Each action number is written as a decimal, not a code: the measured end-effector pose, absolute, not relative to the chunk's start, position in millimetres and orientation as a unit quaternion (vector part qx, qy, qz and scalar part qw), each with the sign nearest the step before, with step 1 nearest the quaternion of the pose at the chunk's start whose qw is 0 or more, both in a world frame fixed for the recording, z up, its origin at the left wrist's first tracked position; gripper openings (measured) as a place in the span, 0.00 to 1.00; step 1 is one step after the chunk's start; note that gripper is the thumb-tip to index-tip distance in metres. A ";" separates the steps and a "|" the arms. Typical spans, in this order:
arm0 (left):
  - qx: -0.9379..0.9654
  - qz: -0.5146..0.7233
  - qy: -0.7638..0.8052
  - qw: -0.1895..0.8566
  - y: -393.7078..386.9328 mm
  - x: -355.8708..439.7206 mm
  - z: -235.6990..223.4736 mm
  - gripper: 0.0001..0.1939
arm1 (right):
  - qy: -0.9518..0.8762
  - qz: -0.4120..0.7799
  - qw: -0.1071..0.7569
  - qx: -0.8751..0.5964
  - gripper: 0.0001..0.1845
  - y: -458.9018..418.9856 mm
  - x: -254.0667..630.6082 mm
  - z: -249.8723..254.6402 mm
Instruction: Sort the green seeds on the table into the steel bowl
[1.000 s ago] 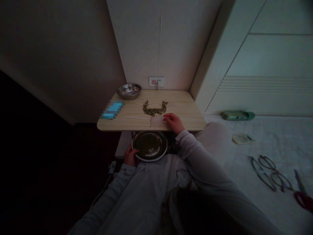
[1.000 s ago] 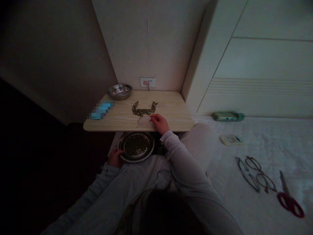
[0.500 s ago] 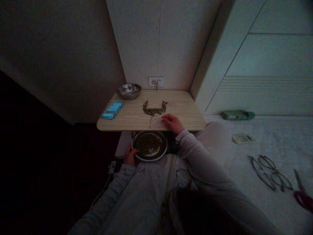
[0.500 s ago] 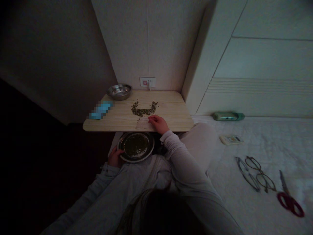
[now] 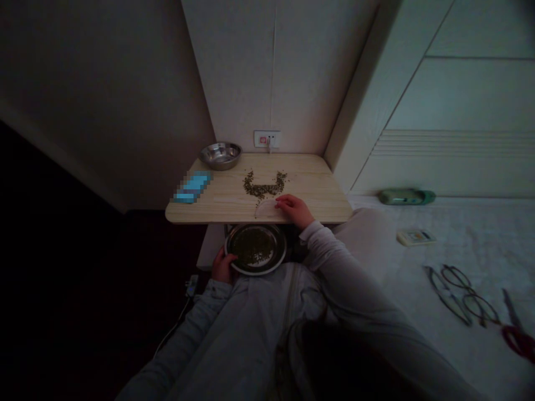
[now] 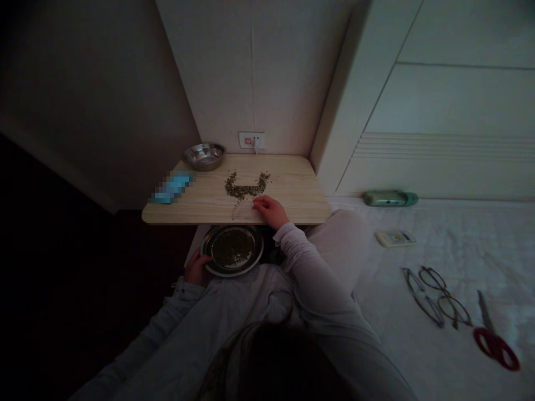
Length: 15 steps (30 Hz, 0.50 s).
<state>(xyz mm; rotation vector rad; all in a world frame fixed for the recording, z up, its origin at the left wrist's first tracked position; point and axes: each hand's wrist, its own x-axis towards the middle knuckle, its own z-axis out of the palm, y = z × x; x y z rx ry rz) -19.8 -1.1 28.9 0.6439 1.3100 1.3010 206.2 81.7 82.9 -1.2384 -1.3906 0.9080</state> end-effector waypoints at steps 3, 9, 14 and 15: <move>0.267 0.545 0.552 0.572 -0.7 -20.3 28.7 0.19 | -0.582 0.387 0.499 -0.512 0.11 81.0 206.9 82.9; 0.275 0.535 0.550 0.580 -1.0 -20.4 28.5 0.19 | -0.591 0.391 0.499 -0.499 0.11 79.9 206.5 83.7; 0.273 0.545 0.535 0.585 -1.4 -19.4 32.3 0.20 | -0.597 0.391 0.484 -0.505 0.11 78.5 205.7 85.7; 0.274 0.547 0.533 0.585 -1.0 -19.5 32.4 0.21 | -0.597 0.393 0.482 -0.507 0.11 78.0 205.5 86.3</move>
